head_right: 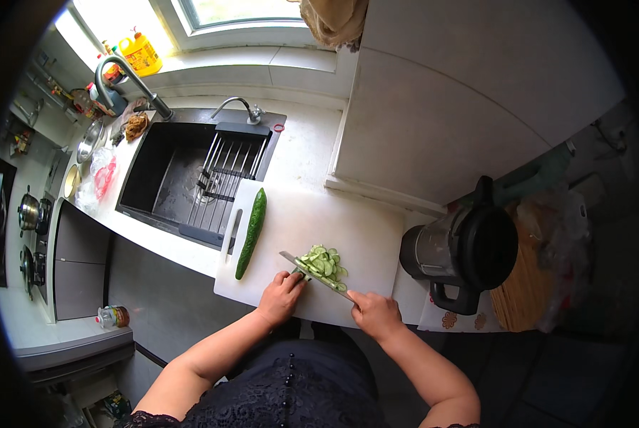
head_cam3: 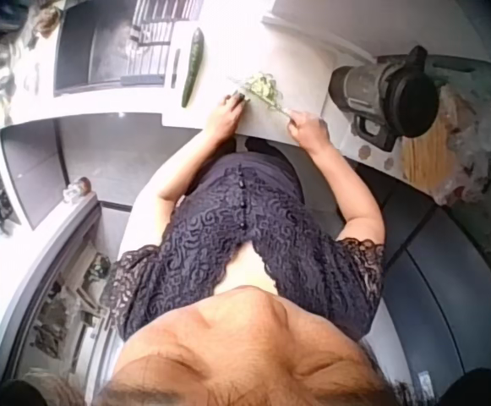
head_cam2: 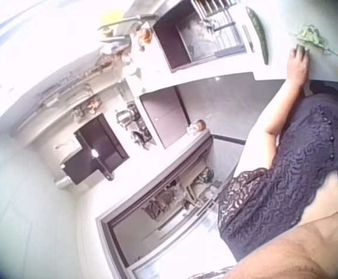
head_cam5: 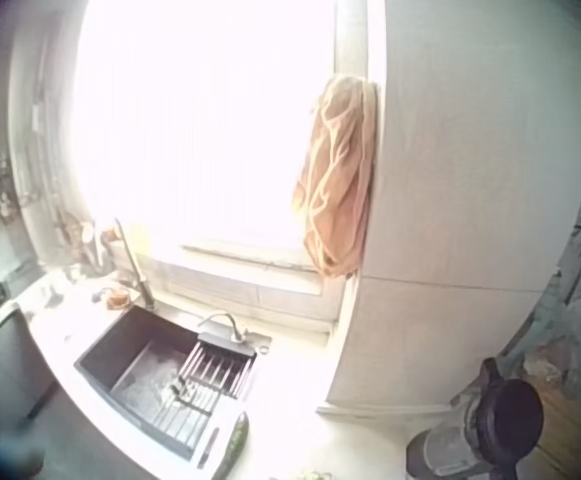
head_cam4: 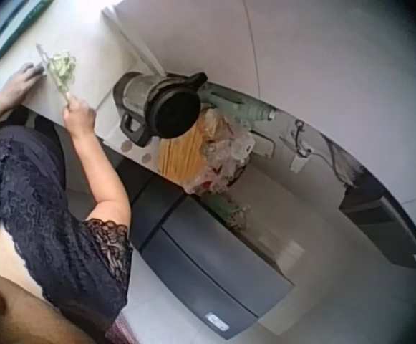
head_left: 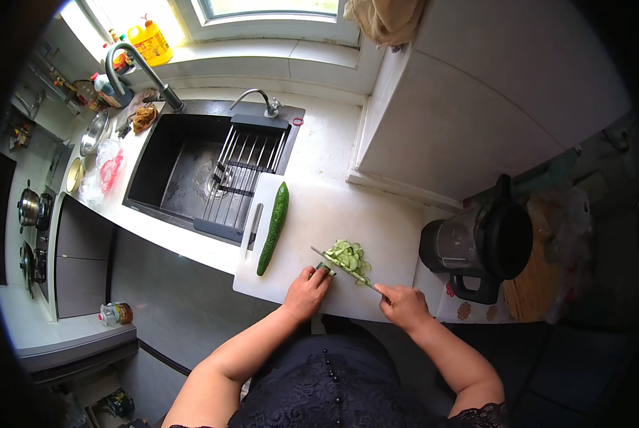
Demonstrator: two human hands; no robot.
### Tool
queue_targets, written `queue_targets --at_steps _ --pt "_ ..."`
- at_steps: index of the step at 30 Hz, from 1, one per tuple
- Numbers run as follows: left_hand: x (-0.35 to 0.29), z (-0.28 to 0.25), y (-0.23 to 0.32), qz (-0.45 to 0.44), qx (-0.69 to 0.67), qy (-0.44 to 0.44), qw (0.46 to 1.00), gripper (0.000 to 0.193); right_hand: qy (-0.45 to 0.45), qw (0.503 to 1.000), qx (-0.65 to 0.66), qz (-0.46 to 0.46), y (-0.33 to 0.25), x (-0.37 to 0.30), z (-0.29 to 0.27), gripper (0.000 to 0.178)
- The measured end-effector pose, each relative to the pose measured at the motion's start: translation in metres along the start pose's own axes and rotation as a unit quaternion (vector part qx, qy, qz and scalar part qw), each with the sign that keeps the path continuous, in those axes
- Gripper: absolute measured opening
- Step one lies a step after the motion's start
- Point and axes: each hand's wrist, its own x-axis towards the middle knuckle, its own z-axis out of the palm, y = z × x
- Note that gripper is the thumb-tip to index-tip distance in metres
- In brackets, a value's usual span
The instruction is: The person slices a cucumber into thin rounds on a cutting board using a knife. After slicing, they transfer the cucumber pieces into a metal bowl, rinse the knife, and retrieve a small item from a plastic bag.
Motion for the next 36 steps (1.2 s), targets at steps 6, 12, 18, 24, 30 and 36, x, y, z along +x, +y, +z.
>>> queue_targets --at_steps 6,12,18,24,30,36 --pt "0.000 -0.002 -0.001 0.003 0.013 -0.016 1.000 0.037 -0.030 1.000 0.001 0.008 -0.001 -0.017 0.000 0.029" --pt "0.006 -0.007 0.000 0.011 0.032 -0.022 0.999 0.028 -0.072 0.997 0.005 0.035 0.001 -0.017 -0.009 0.030" --pt "0.004 -0.005 -0.004 0.017 0.024 -0.018 0.999 0.029 -0.119 0.991 0.011 0.062 0.000 -0.006 0.008 0.033" --pt "0.004 -0.004 -0.003 0.011 0.019 -0.030 0.999 0.030 -0.074 0.994 0.054 0.064 0.004 0.007 0.041 0.033" --pt "0.002 -0.004 -0.005 0.021 0.015 -0.011 1.000 0.034 -0.064 0.995 0.053 0.046 -0.001 -0.004 0.016 0.032" --pt "0.001 -0.005 -0.004 0.024 0.017 -0.021 0.999 0.031 -0.106 0.992 0.019 0.059 -0.006 -0.007 -0.001 0.032"
